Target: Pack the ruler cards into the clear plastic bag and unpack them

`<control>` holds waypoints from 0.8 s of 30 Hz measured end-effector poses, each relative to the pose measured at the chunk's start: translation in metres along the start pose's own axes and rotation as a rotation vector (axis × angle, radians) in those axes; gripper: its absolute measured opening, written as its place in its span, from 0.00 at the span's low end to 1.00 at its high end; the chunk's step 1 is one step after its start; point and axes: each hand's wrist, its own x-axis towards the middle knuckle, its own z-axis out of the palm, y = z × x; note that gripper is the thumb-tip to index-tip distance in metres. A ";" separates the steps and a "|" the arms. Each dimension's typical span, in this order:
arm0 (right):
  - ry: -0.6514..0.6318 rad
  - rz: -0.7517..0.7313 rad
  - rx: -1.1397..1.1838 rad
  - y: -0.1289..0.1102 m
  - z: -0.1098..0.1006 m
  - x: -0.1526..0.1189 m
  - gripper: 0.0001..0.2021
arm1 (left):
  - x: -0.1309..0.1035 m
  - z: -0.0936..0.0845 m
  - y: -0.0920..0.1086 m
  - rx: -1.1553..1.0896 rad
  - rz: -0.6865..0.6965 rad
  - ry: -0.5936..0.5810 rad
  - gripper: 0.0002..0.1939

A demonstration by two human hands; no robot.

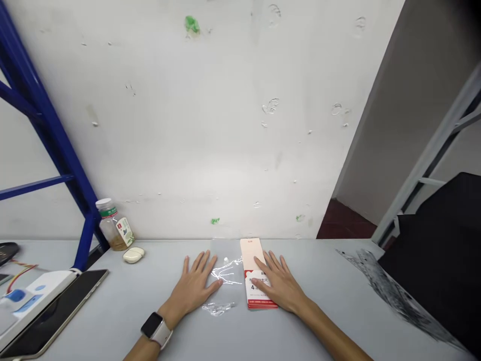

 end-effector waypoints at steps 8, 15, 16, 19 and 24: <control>0.001 -0.002 -0.017 0.001 0.002 0.001 0.38 | -0.001 0.002 -0.002 -0.005 0.017 0.022 0.35; 0.010 -0.002 -0.026 0.001 0.002 0.000 0.39 | -0.001 0.001 0.000 -0.017 0.014 0.025 0.36; 0.012 -0.003 -0.027 0.002 0.003 0.000 0.39 | -0.001 0.001 0.000 -0.016 0.015 0.029 0.36; 0.015 -0.002 -0.028 0.002 0.003 0.000 0.38 | -0.001 -0.001 0.002 -0.019 0.003 0.008 0.36; 0.006 0.005 -0.023 0.001 0.002 0.000 0.38 | -0.001 -0.004 0.004 -0.028 -0.006 -0.021 0.37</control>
